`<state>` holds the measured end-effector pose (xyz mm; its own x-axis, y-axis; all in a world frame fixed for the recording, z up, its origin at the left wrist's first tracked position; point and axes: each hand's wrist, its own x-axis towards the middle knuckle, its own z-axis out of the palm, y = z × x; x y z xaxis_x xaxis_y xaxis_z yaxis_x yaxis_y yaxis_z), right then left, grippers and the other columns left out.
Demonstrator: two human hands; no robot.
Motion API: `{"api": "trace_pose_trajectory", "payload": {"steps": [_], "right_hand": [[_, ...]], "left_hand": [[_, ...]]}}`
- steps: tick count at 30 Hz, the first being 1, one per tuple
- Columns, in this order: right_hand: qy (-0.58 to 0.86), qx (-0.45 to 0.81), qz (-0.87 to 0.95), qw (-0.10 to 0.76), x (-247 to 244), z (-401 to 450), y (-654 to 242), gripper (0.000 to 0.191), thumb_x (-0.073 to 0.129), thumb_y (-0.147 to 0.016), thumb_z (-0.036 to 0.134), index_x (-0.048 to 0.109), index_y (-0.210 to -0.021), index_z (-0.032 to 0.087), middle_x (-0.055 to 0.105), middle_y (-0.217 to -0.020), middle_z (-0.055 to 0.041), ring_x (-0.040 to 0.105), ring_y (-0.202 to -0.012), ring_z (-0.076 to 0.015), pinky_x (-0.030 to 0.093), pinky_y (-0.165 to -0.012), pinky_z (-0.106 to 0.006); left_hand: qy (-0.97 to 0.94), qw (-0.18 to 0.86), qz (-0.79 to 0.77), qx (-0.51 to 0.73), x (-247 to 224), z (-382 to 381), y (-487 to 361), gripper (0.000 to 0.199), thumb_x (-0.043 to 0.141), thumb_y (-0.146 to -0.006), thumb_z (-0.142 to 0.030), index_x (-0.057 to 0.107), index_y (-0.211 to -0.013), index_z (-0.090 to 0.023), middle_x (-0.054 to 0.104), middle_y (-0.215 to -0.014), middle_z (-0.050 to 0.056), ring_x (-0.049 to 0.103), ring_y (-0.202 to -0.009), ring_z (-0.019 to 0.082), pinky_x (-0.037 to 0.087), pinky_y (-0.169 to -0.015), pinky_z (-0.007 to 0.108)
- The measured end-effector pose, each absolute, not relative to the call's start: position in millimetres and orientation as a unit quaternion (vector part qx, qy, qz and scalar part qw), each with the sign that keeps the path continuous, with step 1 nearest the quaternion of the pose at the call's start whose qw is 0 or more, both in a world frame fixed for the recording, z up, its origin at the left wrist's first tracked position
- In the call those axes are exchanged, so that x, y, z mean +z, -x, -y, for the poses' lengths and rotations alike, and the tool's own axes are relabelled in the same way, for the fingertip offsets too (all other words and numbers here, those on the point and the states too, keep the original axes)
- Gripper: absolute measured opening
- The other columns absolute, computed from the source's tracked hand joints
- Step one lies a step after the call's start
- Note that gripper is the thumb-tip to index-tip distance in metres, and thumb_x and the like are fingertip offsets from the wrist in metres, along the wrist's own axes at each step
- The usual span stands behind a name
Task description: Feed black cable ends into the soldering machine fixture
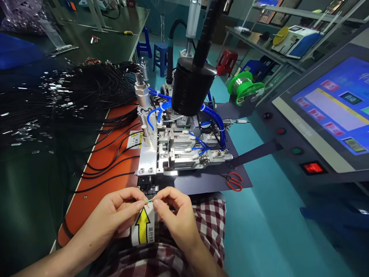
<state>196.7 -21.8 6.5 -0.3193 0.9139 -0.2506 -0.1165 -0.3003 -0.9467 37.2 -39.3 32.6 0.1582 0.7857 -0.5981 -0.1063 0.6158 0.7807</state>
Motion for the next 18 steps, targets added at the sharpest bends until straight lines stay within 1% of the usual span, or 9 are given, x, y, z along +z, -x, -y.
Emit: {"api": "trace_pose_trajectory", "payload": {"steps": [7, 15, 17, 18], "right_hand": [[0.446, 0.671, 0.452, 0.383, 5, 25, -194, 0.012, 0.064, -0.078, 0.027, 0.060, -0.072, 0.018, 0.051, -0.062, 0.0023, 0.044, -0.054, -0.0100, 0.035, -0.050, -0.022], [0.453, 0.657, 0.465, 0.383, 0, 30, -189, 0.016, 0.062, -0.079, 0.029, 0.057, -0.071, 0.017, 0.049, -0.062, 0.0015, 0.041, -0.055, -0.0105, 0.034, -0.050, -0.022], [0.463, 0.642, 0.468, 0.392, -4, 34, -186, 0.018, 0.062, -0.078, 0.032, 0.056, -0.069, 0.017, 0.048, -0.061, 0.0013, 0.041, -0.054, -0.0108, 0.035, -0.049, -0.023], [0.465, 0.634, 0.478, 0.391, -6, 34, -186, 0.019, 0.063, -0.076, 0.033, 0.056, -0.067, 0.018, 0.048, -0.059, 0.0013, 0.042, -0.053, -0.0111, 0.035, -0.048, -0.023]], "left_hand": [[-0.308, 0.704, -0.558, 0.313, 32, 39, -36, 0.028, 0.063, -0.077, -0.043, 0.055, -0.078, -0.017, 0.028, -0.044, -0.010, 0.019, -0.041, 0.005, 0.015, -0.038, 0.018], [-0.274, 0.695, -0.584, 0.318, 27, 41, -37, 0.032, 0.067, -0.071, -0.047, 0.059, -0.080, -0.017, 0.027, -0.042, -0.011, 0.018, -0.039, 0.005, 0.014, -0.038, 0.018], [-0.267, 0.691, -0.588, 0.326, 24, 42, -37, 0.037, 0.070, -0.067, -0.051, 0.059, -0.076, -0.018, 0.028, -0.040, -0.011, 0.021, -0.037, 0.004, 0.016, -0.038, 0.018], [-0.268, 0.693, -0.582, 0.331, 24, 41, -37, 0.039, 0.073, -0.062, -0.053, 0.059, -0.071, -0.018, 0.034, -0.041, -0.009, 0.028, -0.038, 0.005, 0.021, -0.039, 0.018]]}}
